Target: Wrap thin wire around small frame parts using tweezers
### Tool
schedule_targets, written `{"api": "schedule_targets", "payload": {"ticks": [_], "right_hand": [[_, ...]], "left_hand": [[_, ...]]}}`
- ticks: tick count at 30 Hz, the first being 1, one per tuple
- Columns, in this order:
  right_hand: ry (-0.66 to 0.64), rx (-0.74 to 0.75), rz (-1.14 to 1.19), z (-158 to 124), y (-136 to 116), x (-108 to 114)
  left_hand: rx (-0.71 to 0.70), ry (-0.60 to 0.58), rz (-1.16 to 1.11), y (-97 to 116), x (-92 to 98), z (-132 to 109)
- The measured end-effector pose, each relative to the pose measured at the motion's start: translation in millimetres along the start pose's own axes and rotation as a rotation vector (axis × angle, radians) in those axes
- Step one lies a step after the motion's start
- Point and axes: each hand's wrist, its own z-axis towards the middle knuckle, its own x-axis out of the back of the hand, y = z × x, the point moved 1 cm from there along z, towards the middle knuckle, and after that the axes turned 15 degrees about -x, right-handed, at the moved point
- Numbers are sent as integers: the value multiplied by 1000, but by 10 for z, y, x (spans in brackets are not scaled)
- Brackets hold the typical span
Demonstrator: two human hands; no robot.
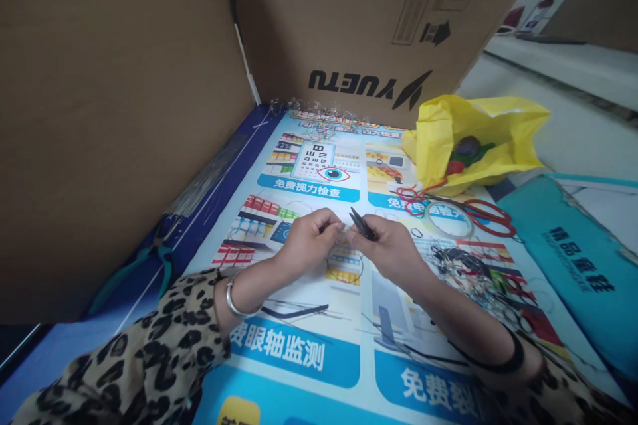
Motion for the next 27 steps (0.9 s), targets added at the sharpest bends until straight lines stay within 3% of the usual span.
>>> {"api": "schedule_targets", "payload": {"ticks": [13,16,19,22,27], "right_hand": [[-92,-36,120,-1,27,-12],[-70,-85,270,40,30,85],[-33,-196,605,118,57,237],[-99,-309,864,195,112,374],[-43,-307,816,217,216,492]], "left_hand": [[22,39,-37,-30,-33,10],[98,79,-174,-56,-30,17],[142,131,-272,-88,-5,13],[145,177,-290,-113,33,8],[134,200,-203,-108,93,22]]}}
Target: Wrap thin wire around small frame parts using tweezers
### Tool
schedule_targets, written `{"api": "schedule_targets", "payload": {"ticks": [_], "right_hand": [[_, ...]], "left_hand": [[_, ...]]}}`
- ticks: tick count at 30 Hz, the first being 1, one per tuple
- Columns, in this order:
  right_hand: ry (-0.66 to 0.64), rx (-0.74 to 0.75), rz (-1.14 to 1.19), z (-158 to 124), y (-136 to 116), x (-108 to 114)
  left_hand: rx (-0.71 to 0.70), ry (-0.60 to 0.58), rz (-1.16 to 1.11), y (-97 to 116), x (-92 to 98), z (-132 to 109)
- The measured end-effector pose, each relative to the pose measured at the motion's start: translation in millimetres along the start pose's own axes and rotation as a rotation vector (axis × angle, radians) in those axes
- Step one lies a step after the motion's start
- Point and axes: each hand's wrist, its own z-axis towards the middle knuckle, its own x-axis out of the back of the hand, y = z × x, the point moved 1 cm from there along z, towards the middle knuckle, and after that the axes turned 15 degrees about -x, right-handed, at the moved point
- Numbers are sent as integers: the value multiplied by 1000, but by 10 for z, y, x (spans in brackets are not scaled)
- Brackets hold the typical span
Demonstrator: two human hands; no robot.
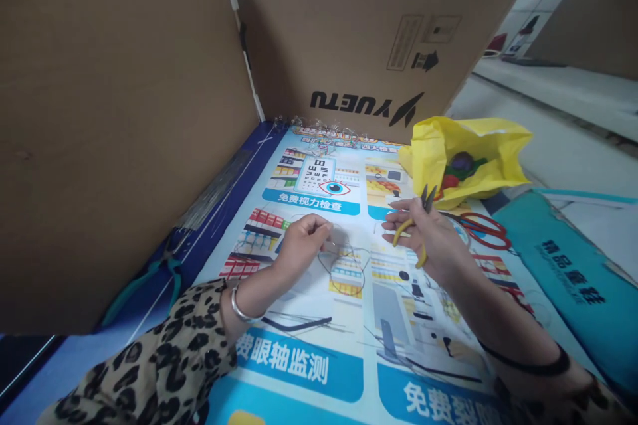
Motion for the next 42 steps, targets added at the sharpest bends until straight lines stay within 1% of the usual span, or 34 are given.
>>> {"api": "schedule_targets", "payload": {"ticks": [4,8,9,14,18,21,25,29,31,33,35,37,40,42], "right_hand": [[16,59,-137,-31,32,55],[109,101,-249,-58,25,148],[109,90,-271,-62,19,176],[-27,-74,-401,-70,-9,294],[-67,-144,-424,-72,-46,371],[-72,-136,-441,-71,-85,426],[-107,-91,-498,-85,-132,466],[-225,-78,-542,-163,-204,471],[-300,-66,-631,-223,-270,495],[-328,-35,-765,-277,-349,555],[-258,3,-871,-306,-424,648],[-115,37,-960,-308,-478,755],[107,16,-1076,-281,-506,891],[188,7,-1098,-258,-505,941]], "left_hand": [[-19,-4,57,23,25,18],[-8,-2,58,12,30,25],[-5,-3,52,3,29,25],[-6,-26,42,-37,15,17],[8,-45,42,-24,0,7],[26,-53,43,-18,-8,5],[19,-62,50,-62,-13,0],[18,-50,54,-95,-17,-5],[18,-47,51,-87,-18,-8],[18,-59,53,-72,-19,-10],[16,-72,61,-60,-18,-13],[16,-75,67,-55,-17,-15],[23,-76,59,-52,-20,-18],[35,-79,54,-49,-24,-20]]}}
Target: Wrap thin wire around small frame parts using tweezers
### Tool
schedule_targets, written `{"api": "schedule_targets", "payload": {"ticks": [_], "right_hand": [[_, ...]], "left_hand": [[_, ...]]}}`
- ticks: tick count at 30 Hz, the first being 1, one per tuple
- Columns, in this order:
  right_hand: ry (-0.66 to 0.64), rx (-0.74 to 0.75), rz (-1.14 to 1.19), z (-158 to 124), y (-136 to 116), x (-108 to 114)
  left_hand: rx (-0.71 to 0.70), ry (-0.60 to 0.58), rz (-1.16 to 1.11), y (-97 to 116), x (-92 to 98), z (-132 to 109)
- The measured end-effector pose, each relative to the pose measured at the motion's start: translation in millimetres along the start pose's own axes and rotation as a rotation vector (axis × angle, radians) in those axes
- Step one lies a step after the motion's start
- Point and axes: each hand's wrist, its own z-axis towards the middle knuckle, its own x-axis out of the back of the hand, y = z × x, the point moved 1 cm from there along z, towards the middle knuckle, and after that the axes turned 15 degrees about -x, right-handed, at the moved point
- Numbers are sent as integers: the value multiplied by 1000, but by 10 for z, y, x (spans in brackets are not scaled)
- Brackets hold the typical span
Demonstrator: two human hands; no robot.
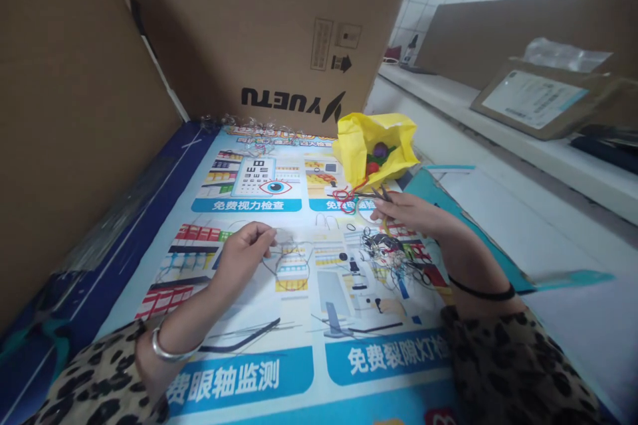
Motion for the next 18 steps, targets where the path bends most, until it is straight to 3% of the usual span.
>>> {"api": "schedule_targets", "payload": {"ticks": [2,7,11,14,18], "right_hand": [[-7,23,2,21,12,-6],[-162,152,-21,51,-32,-97],[-63,188,-137,65,-68,-159],[-98,174,-186,33,-98,-167],[-35,142,-68,-54,-180,-137]], "left_hand": [[10,1,1,3,-5,-1],[15,13,-4,-4,-16,0],[22,5,-2,-17,-21,-1],[12,-7,1,-20,-21,-4],[0,-30,15,-21,-15,-9]]}}
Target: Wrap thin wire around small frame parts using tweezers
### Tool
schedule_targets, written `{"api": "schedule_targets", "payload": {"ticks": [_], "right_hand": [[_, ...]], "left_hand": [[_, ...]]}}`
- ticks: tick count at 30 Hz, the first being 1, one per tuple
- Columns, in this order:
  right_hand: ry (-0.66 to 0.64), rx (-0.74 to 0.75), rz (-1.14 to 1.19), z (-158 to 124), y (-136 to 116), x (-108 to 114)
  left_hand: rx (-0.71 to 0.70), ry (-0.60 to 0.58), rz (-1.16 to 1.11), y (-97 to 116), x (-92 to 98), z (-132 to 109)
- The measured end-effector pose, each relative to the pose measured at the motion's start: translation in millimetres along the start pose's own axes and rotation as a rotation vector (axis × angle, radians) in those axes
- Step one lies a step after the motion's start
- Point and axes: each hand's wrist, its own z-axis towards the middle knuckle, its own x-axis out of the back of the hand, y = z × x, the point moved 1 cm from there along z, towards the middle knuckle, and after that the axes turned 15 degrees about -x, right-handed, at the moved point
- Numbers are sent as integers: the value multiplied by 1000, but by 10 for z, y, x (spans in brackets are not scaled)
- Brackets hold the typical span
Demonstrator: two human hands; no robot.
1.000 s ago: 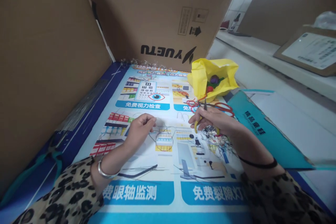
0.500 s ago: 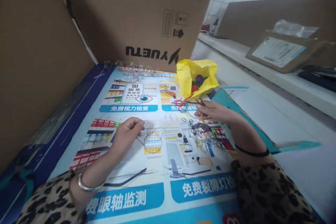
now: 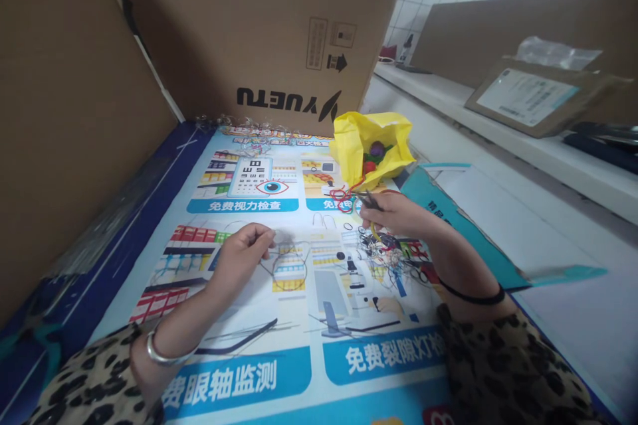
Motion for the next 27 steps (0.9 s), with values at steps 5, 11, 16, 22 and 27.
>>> {"api": "schedule_targets", "payload": {"ticks": [5,11,16,22,27], "right_hand": [[1,76,356,41,-82,-117],[-4,50,484,261,73,-259],[49,-14,452,269,158,-151],[-120,-57,400,229,124,-155],[19,-110,374,221,210,-57]], "left_hand": [[-19,-8,18,1,8,-4],[-10,-17,7,33,4,0],[-5,-18,18,39,-2,3],[15,-9,18,54,-14,12],[26,-11,16,62,-14,16]]}}
